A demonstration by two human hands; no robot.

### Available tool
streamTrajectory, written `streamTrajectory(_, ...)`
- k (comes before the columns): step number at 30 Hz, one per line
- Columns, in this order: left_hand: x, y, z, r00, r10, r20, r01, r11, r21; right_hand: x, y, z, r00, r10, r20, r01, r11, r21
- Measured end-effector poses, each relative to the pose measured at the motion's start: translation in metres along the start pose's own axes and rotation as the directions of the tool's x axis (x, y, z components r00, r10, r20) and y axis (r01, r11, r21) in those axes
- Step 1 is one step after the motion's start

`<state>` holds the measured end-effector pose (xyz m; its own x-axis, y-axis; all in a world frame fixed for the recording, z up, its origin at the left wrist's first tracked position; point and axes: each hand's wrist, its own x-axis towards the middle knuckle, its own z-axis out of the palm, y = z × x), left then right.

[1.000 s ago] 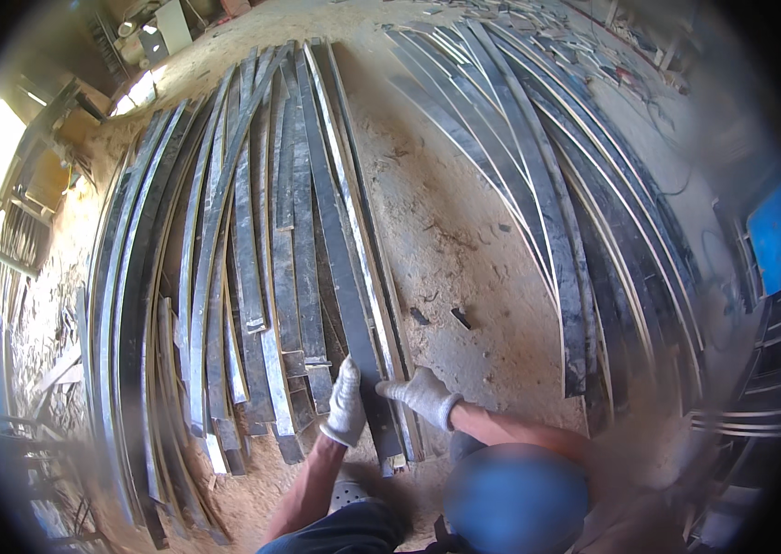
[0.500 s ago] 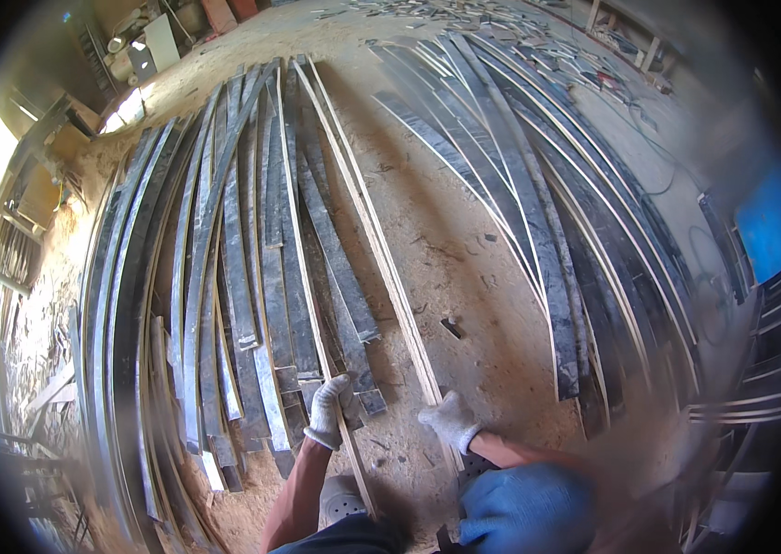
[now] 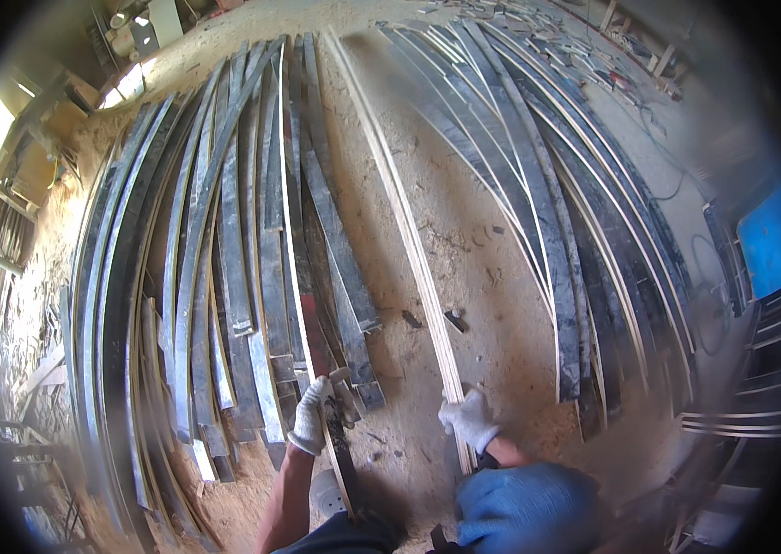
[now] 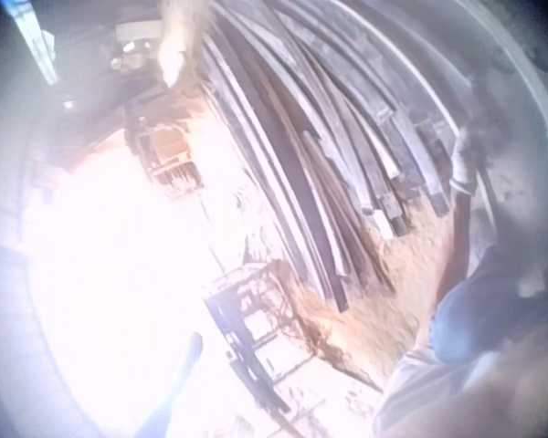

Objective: The person gathers thin wooden strips from a pile, carries them to a table saw, and cuts each strip to length one at a time. The cut pieces are placed on the saw table as the process continues.

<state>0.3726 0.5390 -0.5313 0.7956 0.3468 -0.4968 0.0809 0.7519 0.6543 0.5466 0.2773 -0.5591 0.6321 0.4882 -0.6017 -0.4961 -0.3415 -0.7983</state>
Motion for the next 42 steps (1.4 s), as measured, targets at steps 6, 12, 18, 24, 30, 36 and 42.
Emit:
streamTrajectory(6,-0.005,0.003,-0.022,0.996,0.017,-0.087,-0.016,1.0,0.011,0.098,-0.063,-0.006,0.947,-0.318,-0.029,0.182,0.613,-0.769)
streamTrajectory(12,-0.006,0.06,-0.021,0.992,0.064,-0.113,-0.088,0.973,-0.213,0.121,-0.163,0.092,0.959,-0.165,0.229,0.274,0.346,-0.897)
streamTrajectory(18,-0.015,0.076,-0.008,0.981,0.138,-0.135,-0.148,0.986,-0.075,0.187,-0.137,0.158,0.943,-0.123,0.31,0.332,0.285,-0.899)
streamTrajectory(24,-0.038,0.069,-0.029,0.938,0.269,-0.22,-0.25,0.962,0.109,0.116,-0.127,0.125,0.939,0.077,0.334,-0.011,0.981,-0.193)
streamTrajectory(30,0.001,0.062,-0.043,0.869,0.336,-0.363,-0.194,0.907,0.375,0.061,-0.082,0.104,0.939,0.097,0.331,0.014,0.948,-0.319)
streamTrajectory(36,0.012,0.062,-0.019,0.887,0.279,-0.368,-0.074,0.873,0.482,0.034,-0.096,0.117,0.972,0.043,0.231,0.025,0.958,-0.284)
streamTrajectory(42,0.011,0.041,0.007,0.97,0.159,-0.184,-0.147,0.986,0.08,0.038,-0.093,0.124,0.872,0.051,0.486,0.07,0.972,-0.227)
